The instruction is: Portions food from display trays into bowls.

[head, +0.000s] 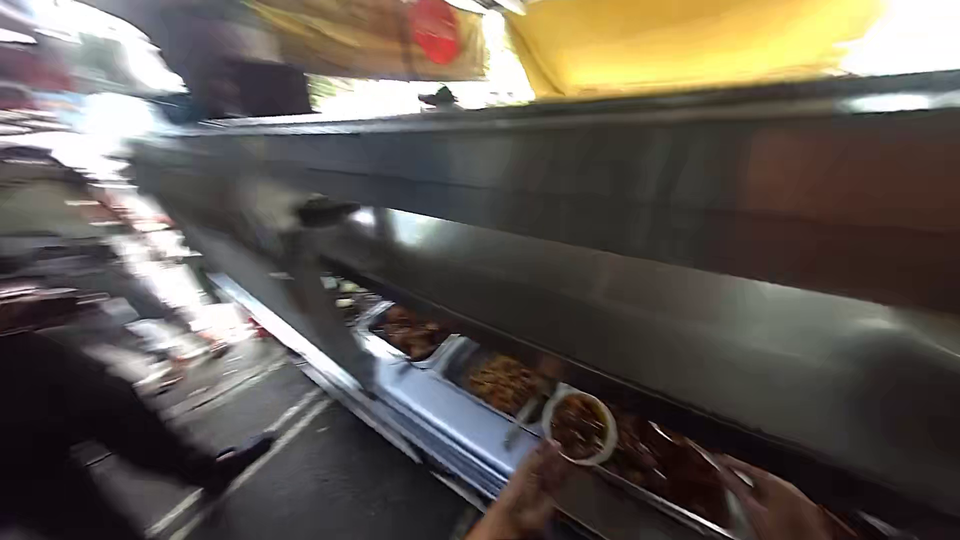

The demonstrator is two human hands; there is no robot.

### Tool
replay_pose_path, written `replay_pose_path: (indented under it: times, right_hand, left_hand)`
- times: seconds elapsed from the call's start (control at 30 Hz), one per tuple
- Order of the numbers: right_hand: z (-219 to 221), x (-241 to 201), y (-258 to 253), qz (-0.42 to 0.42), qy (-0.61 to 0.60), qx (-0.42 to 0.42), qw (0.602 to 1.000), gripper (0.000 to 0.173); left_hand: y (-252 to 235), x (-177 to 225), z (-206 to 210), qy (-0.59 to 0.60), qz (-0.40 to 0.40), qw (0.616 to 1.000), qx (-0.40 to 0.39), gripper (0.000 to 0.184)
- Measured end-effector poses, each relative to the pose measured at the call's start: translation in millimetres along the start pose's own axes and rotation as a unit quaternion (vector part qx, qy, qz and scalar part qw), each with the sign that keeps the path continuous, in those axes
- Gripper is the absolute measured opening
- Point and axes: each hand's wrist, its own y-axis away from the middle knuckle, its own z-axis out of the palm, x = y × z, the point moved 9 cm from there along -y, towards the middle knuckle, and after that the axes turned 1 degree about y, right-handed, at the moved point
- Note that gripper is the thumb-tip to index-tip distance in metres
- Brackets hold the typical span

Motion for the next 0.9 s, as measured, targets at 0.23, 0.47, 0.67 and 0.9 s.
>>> replay_pose_path:
  times: [0.23,0.47,0.67,0.9]
  right_hand:
    - [-11,8,5,0.148,0.011,-0.038,0.988,0.035]
    - [-25,-3,13,0.189,0.101,-0.048,0.975,0.034]
    - [7,-15,10,0.143,0.183,-0.075,0.97,0.033]
    - [32,6,10,0.22,0.031,-0.151,0.963,0.033]
  left_hand:
    - [-3,-11,18,-0.026,-0.026,0.999,0.04,0.018]
    - [-14,-24,24,-0.027,-0.056,0.998,0.032,0.021]
    - [-18,-21,28,-0.009,-0.064,0.997,0.048,0.02]
    - [-22,-10,24,-0.022,-0.047,0.997,0.062,0.025]
